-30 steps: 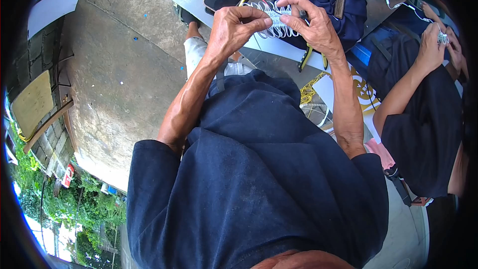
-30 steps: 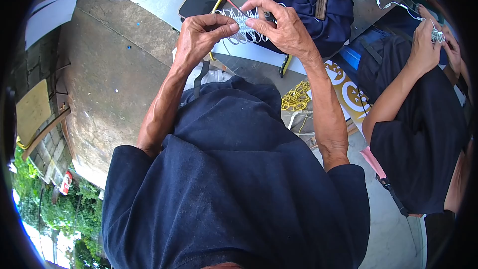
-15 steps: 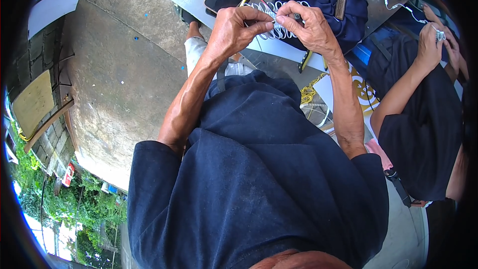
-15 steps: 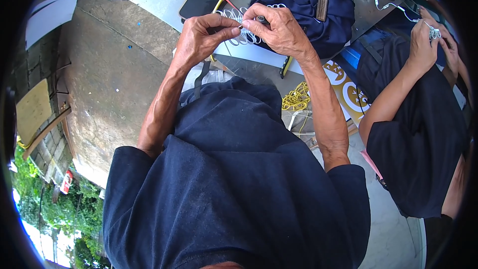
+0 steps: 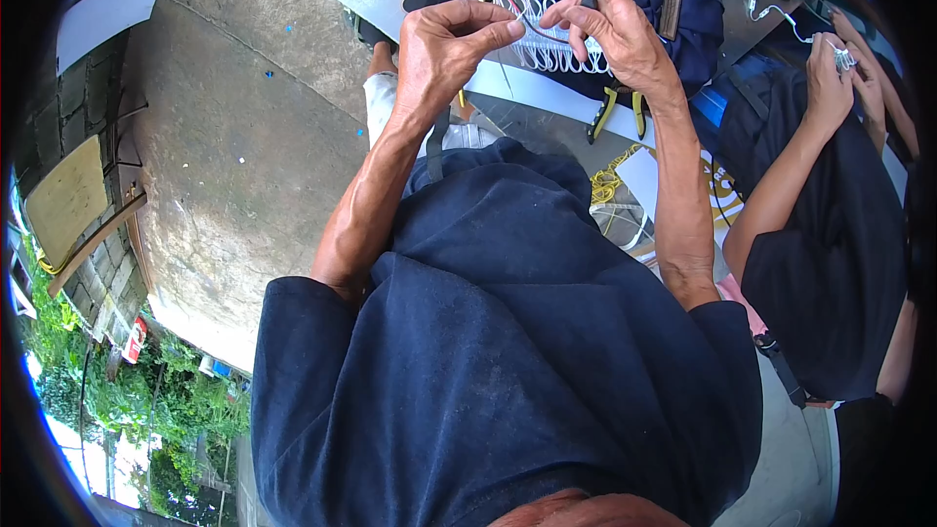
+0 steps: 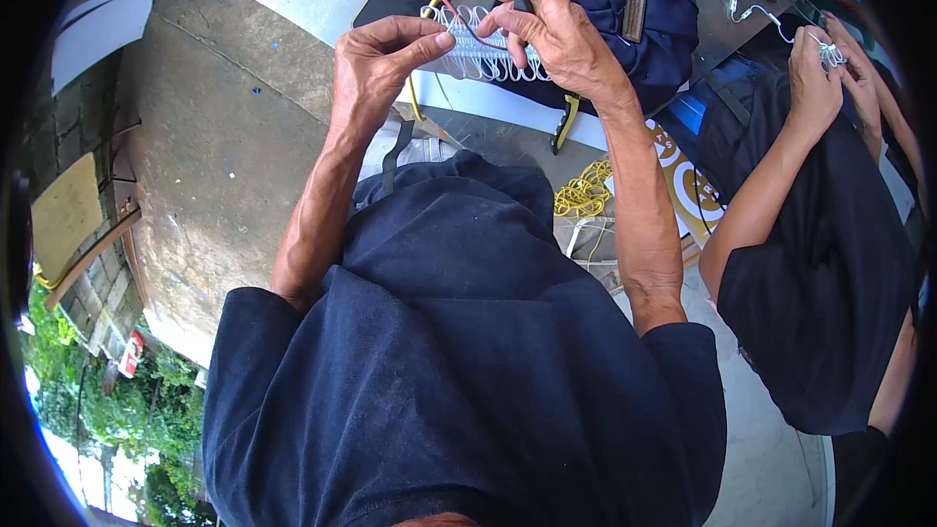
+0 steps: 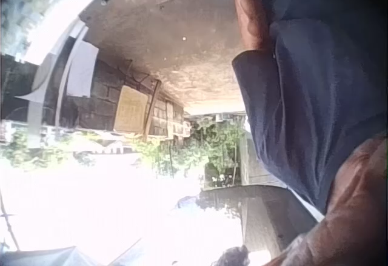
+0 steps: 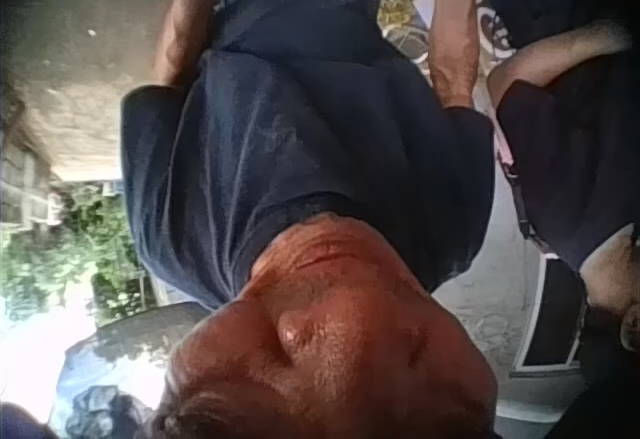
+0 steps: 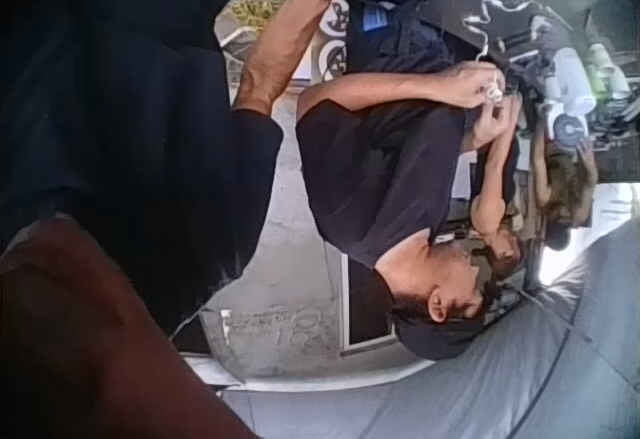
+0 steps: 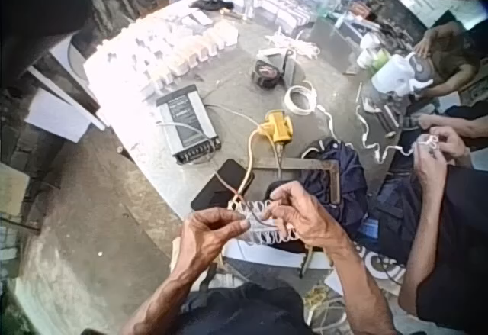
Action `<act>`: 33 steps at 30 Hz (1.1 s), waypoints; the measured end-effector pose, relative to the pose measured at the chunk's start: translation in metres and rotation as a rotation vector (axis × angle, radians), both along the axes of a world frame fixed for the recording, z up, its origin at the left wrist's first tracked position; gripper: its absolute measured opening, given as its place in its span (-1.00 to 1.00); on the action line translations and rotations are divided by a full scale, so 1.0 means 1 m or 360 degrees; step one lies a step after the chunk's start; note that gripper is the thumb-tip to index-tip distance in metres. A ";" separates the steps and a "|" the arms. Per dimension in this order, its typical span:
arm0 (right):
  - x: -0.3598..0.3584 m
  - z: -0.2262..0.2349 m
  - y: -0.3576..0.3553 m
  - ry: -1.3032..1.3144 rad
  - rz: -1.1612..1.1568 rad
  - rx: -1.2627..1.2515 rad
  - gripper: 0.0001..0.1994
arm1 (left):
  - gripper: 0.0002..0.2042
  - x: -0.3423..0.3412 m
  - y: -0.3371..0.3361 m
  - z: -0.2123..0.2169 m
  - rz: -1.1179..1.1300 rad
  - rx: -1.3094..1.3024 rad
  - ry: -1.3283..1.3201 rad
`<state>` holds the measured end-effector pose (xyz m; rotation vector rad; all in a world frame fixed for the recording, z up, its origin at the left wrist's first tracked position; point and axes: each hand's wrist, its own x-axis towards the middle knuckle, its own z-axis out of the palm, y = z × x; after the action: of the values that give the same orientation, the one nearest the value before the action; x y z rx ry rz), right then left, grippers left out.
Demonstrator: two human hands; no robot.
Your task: The recorder is wiring and assembling illuminated or channel letter signage elements at a work table.
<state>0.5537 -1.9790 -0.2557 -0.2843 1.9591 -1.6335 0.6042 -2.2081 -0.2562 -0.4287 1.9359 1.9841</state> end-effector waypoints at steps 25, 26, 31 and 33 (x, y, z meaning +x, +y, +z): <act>0.006 0.008 -0.010 0.0260 -0.0151 0.0219 -0.76 | -0.80 0.007 -0.003 -0.010 0.0046 -0.0010 0.0094; 0.005 0.008 -0.009 0.0259 -0.0149 0.0220 -0.76 | -0.81 0.007 -0.003 -0.011 0.0035 -0.0016 0.0102; 0.004 0.011 -0.007 0.0284 -0.0147 0.0295 -0.79 | -0.83 0.007 -0.001 -0.015 0.0086 0.0010 0.0189; 0.003 0.012 -0.008 0.0401 -0.0083 0.0346 -0.78 | -0.82 0.007 -0.002 -0.016 0.0060 0.0006 0.0157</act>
<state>0.5562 -1.9874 -0.2433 -0.3712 2.3295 -1.4572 0.6111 -2.2096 -0.2723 -0.3755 1.9962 2.0685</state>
